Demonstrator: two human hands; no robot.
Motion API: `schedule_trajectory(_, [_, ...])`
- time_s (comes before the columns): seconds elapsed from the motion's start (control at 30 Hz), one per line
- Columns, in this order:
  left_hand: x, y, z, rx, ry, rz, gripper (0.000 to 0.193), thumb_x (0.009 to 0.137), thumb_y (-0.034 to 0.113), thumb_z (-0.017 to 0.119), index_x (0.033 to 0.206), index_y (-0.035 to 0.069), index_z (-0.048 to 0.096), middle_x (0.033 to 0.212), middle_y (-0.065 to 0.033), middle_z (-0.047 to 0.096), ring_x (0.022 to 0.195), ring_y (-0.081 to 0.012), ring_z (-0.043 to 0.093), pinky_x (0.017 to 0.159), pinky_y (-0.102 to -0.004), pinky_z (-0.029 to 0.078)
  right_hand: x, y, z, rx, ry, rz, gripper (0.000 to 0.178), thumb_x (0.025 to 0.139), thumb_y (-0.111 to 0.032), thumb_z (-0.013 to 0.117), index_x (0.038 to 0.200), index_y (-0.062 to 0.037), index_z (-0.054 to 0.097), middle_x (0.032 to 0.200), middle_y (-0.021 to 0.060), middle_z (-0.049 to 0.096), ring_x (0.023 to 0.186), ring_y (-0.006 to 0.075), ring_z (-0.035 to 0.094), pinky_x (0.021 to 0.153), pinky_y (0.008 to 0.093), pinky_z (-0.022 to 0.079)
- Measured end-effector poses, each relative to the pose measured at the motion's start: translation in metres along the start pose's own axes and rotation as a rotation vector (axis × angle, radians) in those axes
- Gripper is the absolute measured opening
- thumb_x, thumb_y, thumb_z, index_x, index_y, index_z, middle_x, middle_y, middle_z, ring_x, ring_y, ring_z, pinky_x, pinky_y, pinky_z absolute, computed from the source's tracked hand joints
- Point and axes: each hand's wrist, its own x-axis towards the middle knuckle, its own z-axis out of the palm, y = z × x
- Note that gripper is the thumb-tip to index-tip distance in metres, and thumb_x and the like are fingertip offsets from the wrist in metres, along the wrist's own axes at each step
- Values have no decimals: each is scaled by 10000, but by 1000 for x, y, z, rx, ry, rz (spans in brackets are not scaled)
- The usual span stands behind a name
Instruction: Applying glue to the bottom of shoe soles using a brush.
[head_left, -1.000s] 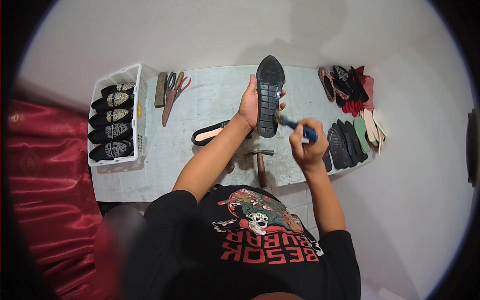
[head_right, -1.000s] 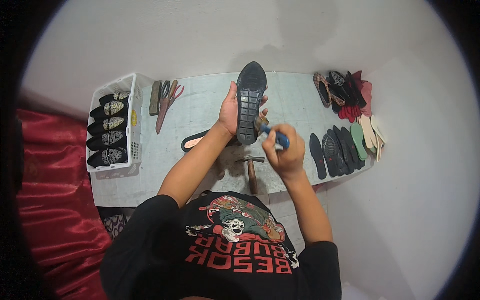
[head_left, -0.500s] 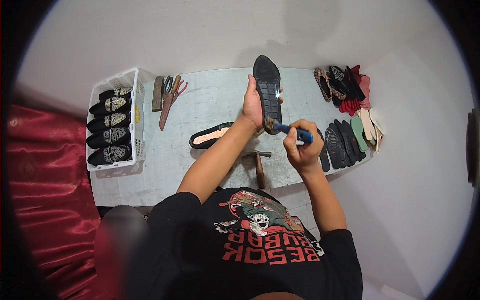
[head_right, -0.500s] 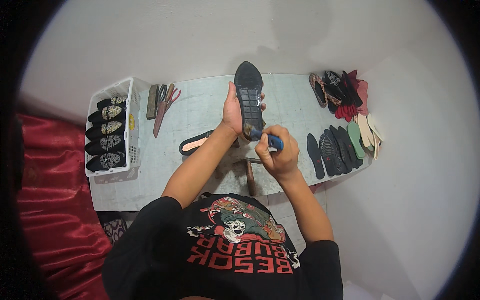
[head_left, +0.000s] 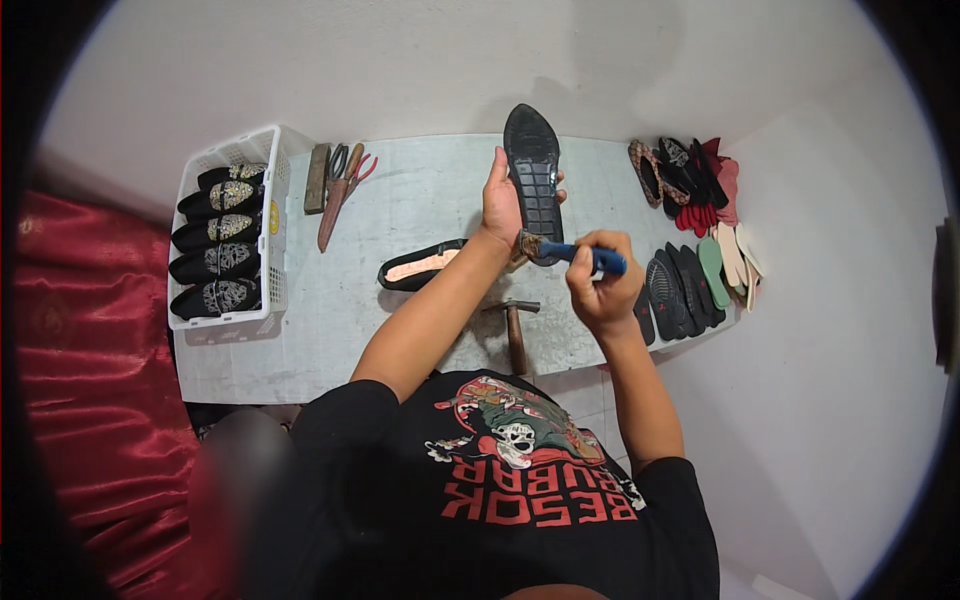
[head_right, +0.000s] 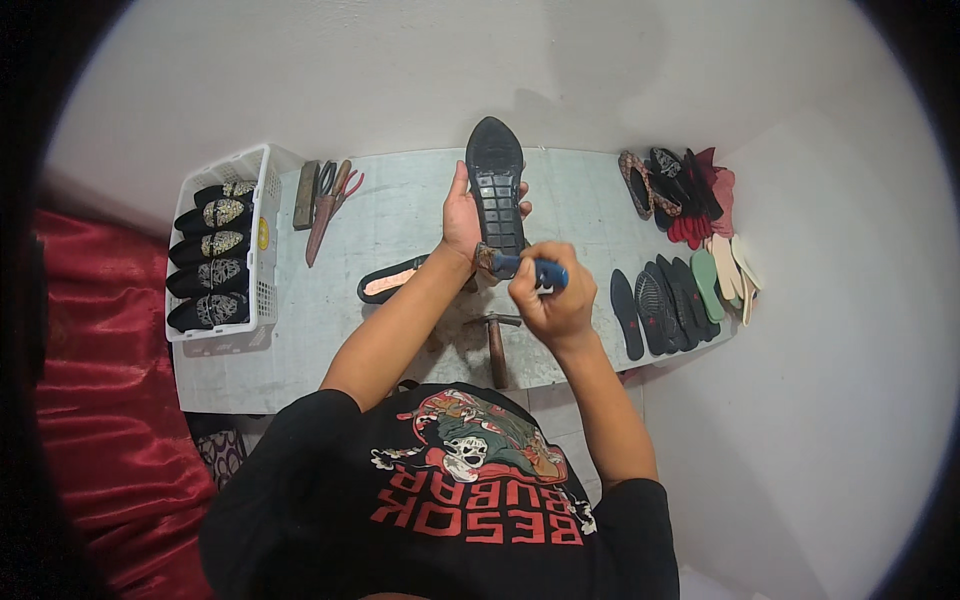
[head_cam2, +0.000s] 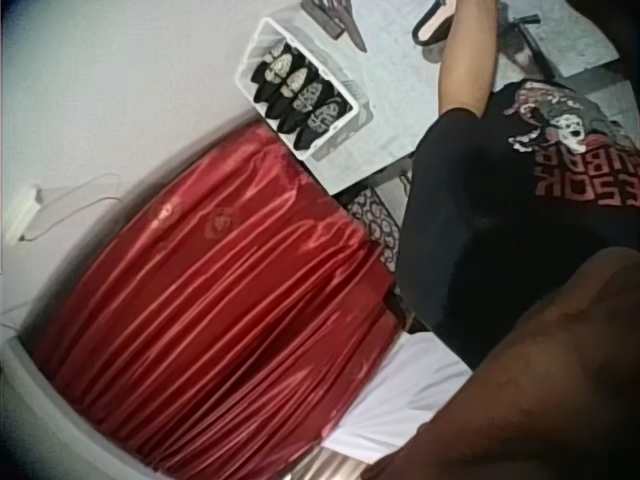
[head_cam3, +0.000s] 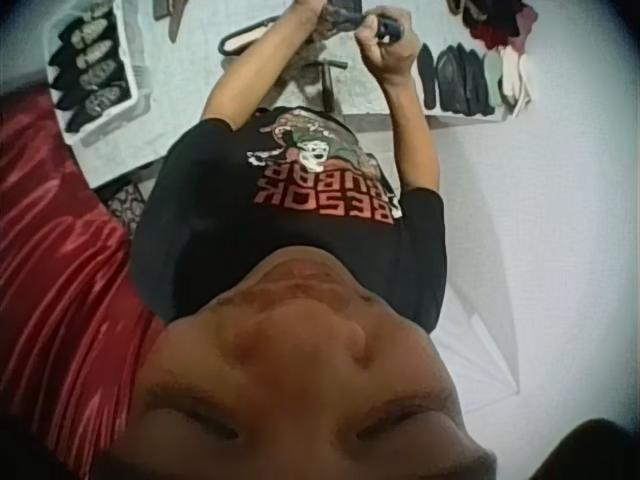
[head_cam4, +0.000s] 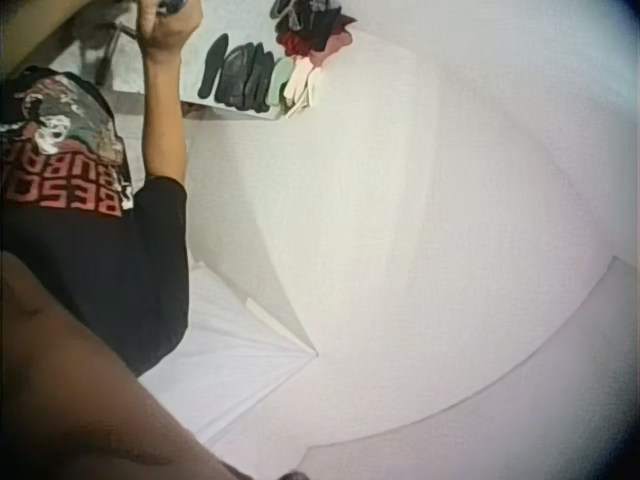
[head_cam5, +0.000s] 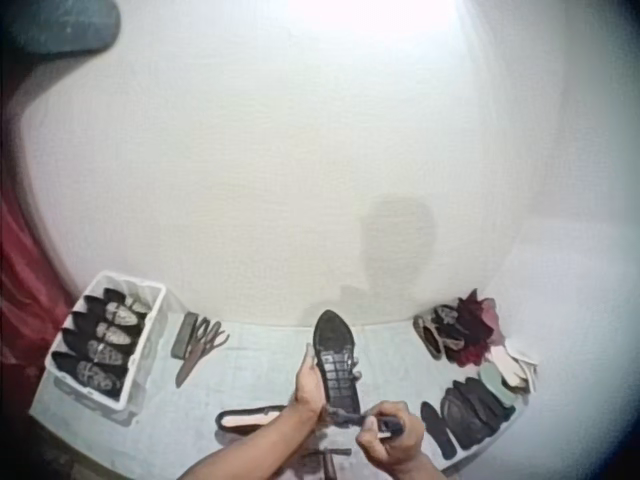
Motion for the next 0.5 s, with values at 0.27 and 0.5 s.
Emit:
schedule_trajectory(0.27, [-13, -28, 28, -13, 62, -137, 714, 996, 696, 376, 1216, 78, 657, 1048, -143, 714, 937, -286, 703, 832, -421, 586, 28, 20, 0, 3, 110, -12, 112, 948, -89, 640, 989, -1, 585, 758, 95, 655, 595, 201, 661, 561, 312, 512])
schedule_trajectory(0.5, [-14, -9, 13, -13, -35, -125, 752, 985, 702, 381, 1308, 63, 611, 1044, -162, 698, 904, -327, 678, 779, -460, 585, -13, 7, -16, 61, -82, -19, 135, 881, -90, 675, 956, -7, 598, 827, 139, 678, 687, 248, 701, 642, 359, 553])
